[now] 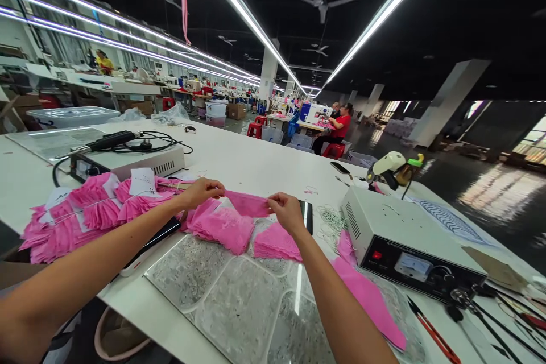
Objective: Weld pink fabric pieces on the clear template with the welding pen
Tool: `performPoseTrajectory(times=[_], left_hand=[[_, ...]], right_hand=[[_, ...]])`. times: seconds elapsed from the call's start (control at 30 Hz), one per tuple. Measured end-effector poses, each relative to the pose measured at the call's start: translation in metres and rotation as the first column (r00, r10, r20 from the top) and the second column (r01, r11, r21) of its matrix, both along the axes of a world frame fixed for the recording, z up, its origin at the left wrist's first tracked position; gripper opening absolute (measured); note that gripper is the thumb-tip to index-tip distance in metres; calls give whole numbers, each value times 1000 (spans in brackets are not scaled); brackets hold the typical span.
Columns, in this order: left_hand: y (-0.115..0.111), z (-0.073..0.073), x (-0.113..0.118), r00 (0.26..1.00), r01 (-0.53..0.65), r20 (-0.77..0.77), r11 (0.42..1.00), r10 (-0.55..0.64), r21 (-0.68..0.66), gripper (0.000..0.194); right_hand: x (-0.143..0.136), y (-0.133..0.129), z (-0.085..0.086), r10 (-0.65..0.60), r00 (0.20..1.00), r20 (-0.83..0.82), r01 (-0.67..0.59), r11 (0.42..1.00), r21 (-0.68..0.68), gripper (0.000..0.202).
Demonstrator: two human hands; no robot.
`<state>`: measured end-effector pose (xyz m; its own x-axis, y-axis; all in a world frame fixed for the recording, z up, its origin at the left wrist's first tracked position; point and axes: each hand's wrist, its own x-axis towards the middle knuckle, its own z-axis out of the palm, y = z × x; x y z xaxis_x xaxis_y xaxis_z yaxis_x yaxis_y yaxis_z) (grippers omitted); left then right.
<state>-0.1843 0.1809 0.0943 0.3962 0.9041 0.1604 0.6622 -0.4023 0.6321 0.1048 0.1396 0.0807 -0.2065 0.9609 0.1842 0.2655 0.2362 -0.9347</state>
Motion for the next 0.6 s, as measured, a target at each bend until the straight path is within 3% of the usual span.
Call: performPoseTrajectory(times=[0.1,0.23,0.37,0.43,0.5,0.6], left_hand=[[-8,4,-7,998,12,-60,993,-5,117,34],[-22,-11,-32,981,99,-182,980,-67,171,41],[-27,-35,-36,982,80,-186,947,-22,311,48],[-44,-49,-19,986,112,-164,881,-40,460,47],[-75,-67,9,987,159,-111,832,-118,532,39],[-129,-103,58,942,314,-89,761,-322,567,26]], right_hand=[[-17,-2,-10,-16,999,-33,18,998,62,31],[-34,-26,-47,-48,997,-56,51,996,68,26],[-5,-43,-73,-293,935,-200,306,951,40,25],[29,-51,-75,-482,823,-301,505,863,0,39],[69,-60,-75,-651,660,-375,684,728,-58,51],[115,-74,-77,-795,462,-392,814,556,-169,49]])
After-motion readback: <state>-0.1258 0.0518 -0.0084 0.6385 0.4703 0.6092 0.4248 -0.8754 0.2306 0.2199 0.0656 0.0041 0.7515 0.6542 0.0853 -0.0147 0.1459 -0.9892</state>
